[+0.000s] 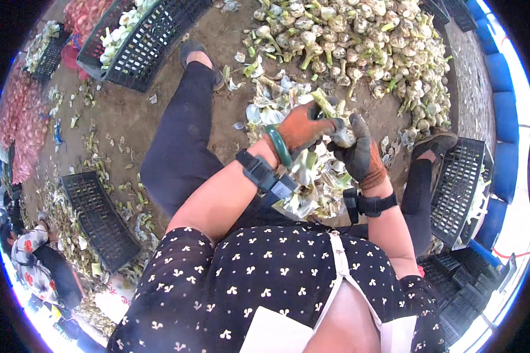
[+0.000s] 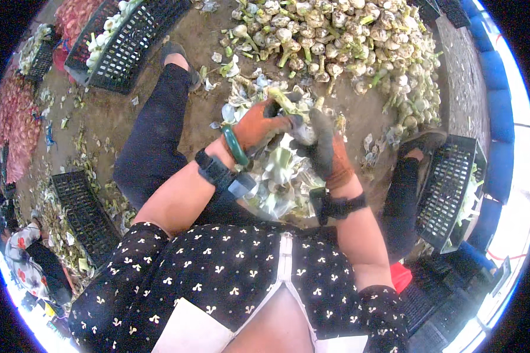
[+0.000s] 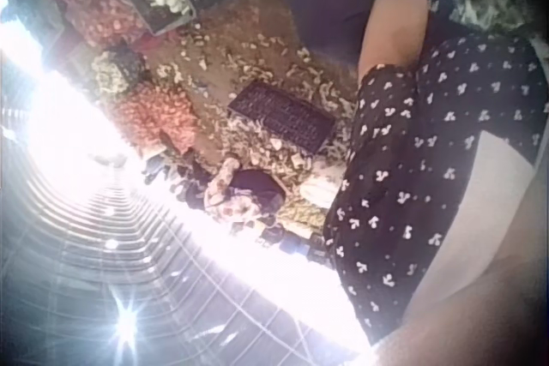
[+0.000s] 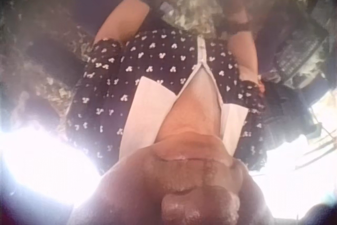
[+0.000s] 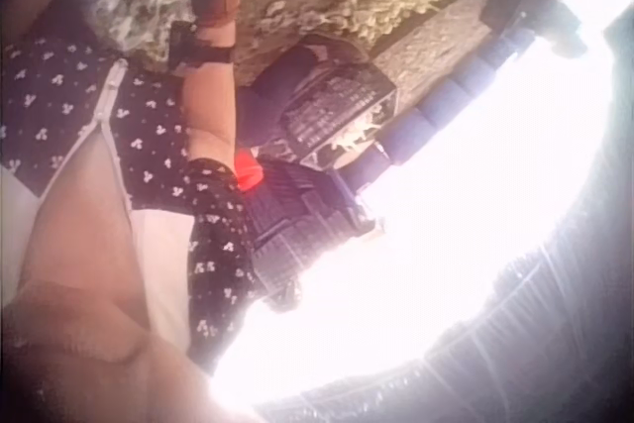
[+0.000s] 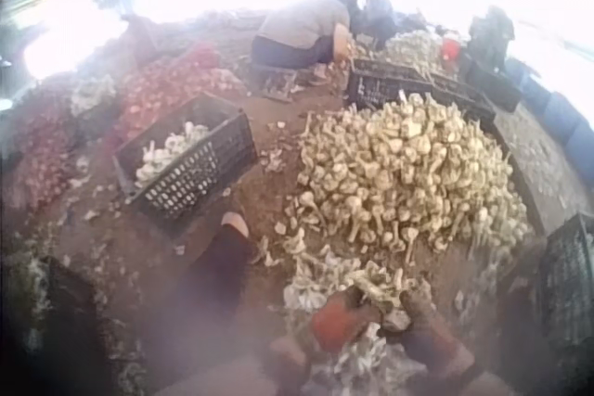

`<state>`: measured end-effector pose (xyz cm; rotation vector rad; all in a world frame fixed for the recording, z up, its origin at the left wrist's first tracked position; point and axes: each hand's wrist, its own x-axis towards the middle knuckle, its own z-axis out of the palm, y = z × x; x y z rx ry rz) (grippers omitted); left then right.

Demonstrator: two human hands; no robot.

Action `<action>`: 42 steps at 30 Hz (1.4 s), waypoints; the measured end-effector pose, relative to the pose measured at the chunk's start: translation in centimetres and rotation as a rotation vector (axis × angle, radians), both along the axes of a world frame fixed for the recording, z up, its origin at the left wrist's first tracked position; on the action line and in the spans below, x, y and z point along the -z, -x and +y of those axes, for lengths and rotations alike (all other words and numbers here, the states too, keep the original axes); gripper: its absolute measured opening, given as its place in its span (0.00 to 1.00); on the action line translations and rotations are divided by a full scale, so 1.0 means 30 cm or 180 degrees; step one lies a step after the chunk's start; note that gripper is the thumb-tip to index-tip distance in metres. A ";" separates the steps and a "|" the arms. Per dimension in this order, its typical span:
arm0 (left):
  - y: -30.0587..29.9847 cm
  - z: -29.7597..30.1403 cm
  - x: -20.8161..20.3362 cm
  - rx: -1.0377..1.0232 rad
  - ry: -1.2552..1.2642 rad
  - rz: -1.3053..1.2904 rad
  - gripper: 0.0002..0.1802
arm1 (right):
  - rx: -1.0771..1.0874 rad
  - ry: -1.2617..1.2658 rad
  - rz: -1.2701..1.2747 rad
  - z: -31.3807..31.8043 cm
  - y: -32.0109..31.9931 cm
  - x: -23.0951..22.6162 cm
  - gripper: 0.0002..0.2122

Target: Peeling and processing garlic bulbs for agricultural distribution.

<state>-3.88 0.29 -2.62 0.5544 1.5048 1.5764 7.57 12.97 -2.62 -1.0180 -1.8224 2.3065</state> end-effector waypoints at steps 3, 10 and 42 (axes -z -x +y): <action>0.029 -0.019 0.012 0.0278 -0.0113 -0.0332 0.17 | -0.0169 0.1404 0.0072 -0.006 0.031 -0.089 0.23; -0.011 0.029 0.063 -0.1141 0.0148 0.2325 0.11 | 0.0724 0.1430 0.0797 -0.042 0.050 -0.016 0.27; 0.023 -0.009 -0.010 0.0376 0.0837 0.4062 0.19 | -0.1159 0.0780 -0.0300 0.046 -0.031 -0.155 0.23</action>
